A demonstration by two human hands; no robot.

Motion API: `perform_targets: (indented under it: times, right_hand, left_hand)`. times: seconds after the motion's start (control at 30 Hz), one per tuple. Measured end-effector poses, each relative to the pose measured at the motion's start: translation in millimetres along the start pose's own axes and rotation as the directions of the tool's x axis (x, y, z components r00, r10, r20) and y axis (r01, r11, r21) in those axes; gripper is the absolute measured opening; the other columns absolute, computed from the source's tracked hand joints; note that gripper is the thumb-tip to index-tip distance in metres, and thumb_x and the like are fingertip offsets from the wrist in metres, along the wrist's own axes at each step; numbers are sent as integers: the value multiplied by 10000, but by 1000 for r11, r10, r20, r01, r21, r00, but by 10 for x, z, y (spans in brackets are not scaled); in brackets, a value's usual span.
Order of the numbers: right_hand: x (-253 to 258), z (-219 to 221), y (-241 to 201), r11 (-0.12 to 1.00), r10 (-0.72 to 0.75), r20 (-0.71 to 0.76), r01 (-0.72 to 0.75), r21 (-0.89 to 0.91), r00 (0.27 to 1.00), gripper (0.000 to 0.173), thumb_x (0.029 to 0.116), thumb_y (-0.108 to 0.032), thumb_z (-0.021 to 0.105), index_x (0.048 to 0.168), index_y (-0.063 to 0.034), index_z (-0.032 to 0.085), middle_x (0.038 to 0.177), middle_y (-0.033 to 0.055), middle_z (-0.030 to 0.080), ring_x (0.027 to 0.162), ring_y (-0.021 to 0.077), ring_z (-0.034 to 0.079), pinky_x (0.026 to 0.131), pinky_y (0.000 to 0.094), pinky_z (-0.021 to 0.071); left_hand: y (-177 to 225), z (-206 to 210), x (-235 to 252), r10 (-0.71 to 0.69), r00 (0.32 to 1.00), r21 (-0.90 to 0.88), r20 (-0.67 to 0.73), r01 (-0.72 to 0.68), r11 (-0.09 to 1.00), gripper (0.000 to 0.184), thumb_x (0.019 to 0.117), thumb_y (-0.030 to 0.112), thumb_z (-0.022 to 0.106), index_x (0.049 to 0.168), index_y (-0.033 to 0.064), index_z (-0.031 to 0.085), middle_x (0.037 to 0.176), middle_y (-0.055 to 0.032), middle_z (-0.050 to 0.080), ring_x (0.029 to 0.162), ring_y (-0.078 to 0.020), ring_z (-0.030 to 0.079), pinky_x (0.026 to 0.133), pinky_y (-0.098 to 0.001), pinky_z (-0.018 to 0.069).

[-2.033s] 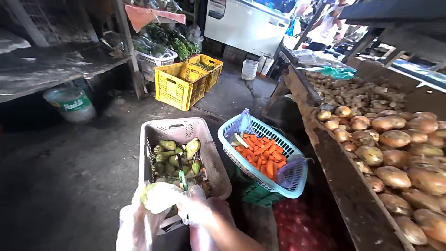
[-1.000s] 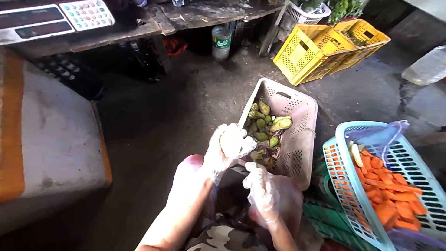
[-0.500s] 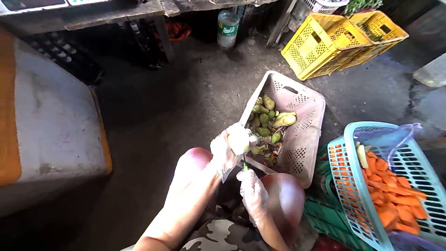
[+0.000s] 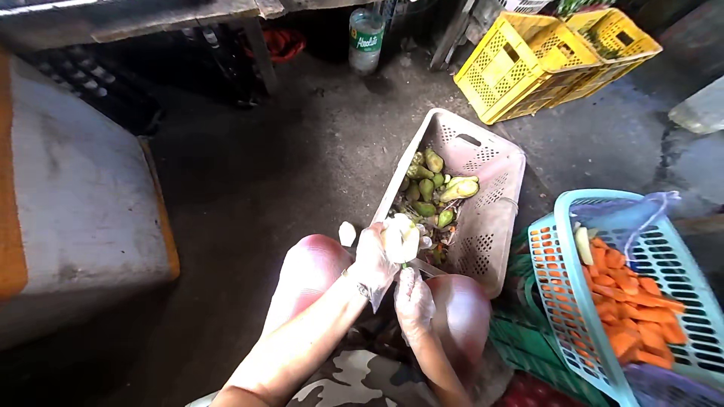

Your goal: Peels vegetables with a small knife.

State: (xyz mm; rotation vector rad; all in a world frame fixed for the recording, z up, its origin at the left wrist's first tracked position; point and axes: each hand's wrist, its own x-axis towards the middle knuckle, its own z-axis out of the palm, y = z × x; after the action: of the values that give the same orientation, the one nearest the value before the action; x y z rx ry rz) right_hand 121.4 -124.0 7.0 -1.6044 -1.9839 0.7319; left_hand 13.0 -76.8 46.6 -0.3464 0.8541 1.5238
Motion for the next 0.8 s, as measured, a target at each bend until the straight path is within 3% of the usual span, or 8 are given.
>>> perform_targets:
  times: [0.13, 0.23, 0.3, 0.4, 0.5, 0.6, 0.7, 0.8]
  right_hand:
    - [0, -7, 15, 997, 65, 82, -69, 41, 995, 375, 1074, -152, 415, 1183, 105, 664, 931, 231, 726, 893, 307, 734, 842, 459, 572]
    - [45, -28, 45, 943, 262, 261, -304, 135, 929, 429, 1123, -217, 329, 1129, 32, 677, 807, 114, 642, 730, 191, 623, 732, 393, 536]
    - [38, -57, 111, 877, 338, 362, -430, 213, 869, 470, 1134, -276, 275, 1071, -37, 674, 678, -3, 514, 583, 96, 497, 590, 299, 466]
    - [-6, -113, 206, 811, 356, 441, -507, 294, 824, 479, 1133, -305, 262, 1042, -60, 663, 613, -53, 449, 510, 55, 434, 514, 249, 416]
    - [54, -218, 250, 795, 388, 533, -565, 218, 752, 491, 1140, -336, 253, 1149, -52, 655, 648, -29, 467, 533, 75, 453, 523, 257, 426]
    - [131, -255, 256, 807, 439, 571, -584, 88, 693, 485, 1138, -362, 273, 1232, -76, 653, 712, 3, 526, 585, 105, 510, 579, 292, 475]
    - [201, -252, 255, 806, 464, 577, -591, 40, 672, 510, 1137, -383, 266, 1243, -62, 647, 756, 27, 561, 629, 125, 537, 632, 320, 494]
    - [217, -260, 226, 794, 481, 571, -607, 39, 665, 510, 1137, -384, 264, 1251, -63, 644, 754, 26, 554, 624, 124, 530, 628, 314, 487]
  left_hand:
    - [-99, -65, -62, 278, 961, 343, 2, -261, 902, 312, 1100, 135, 306, 1093, 3, 589, 896, -90, 629, 812, -138, 647, 739, -289, 561]
    - [-2, -286, 45, 284, 933, 922, 220, -294, 251, 291, 1023, 46, 476, 1272, -28, 608, 1145, -177, 660, 1085, -214, 636, 970, -380, 511]
    - [44, -369, 156, 185, 958, 947, 220, -255, 195, 317, 1079, 94, 398, 1306, -4, 597, 1196, -164, 640, 1107, -203, 615, 979, -373, 496]
    - [96, -487, 284, 210, 970, 793, 120, -221, 567, 303, 1069, 167, 471, 1310, 30, 593, 1117, -119, 656, 973, -170, 633, 849, -343, 529]
    - [381, -538, 208, 155, 909, 905, 388, -407, 124, 669, 929, 139, 587, 1548, 51, 348, 1396, -209, 555, 1159, -270, 630, 957, -448, 535]
    - [405, -293, 5, -79, 942, 858, 326, -330, -394, 675, 890, 253, 726, 1509, 168, 468, 1414, -166, 559, 1249, -345, 567, 1043, -580, 431]
    - [195, -158, 92, -171, 972, 785, 162, -232, -574, 674, 820, 312, 813, 1394, 98, 532, 1365, -175, 570, 1263, -365, 551, 1031, -575, 453]
    - [93, -130, 223, -191, 969, 782, 159, -242, -574, 466, 908, 187, 689, 1337, 56, 560, 1306, -186, 607, 1269, -362, 550, 1031, -559, 449]
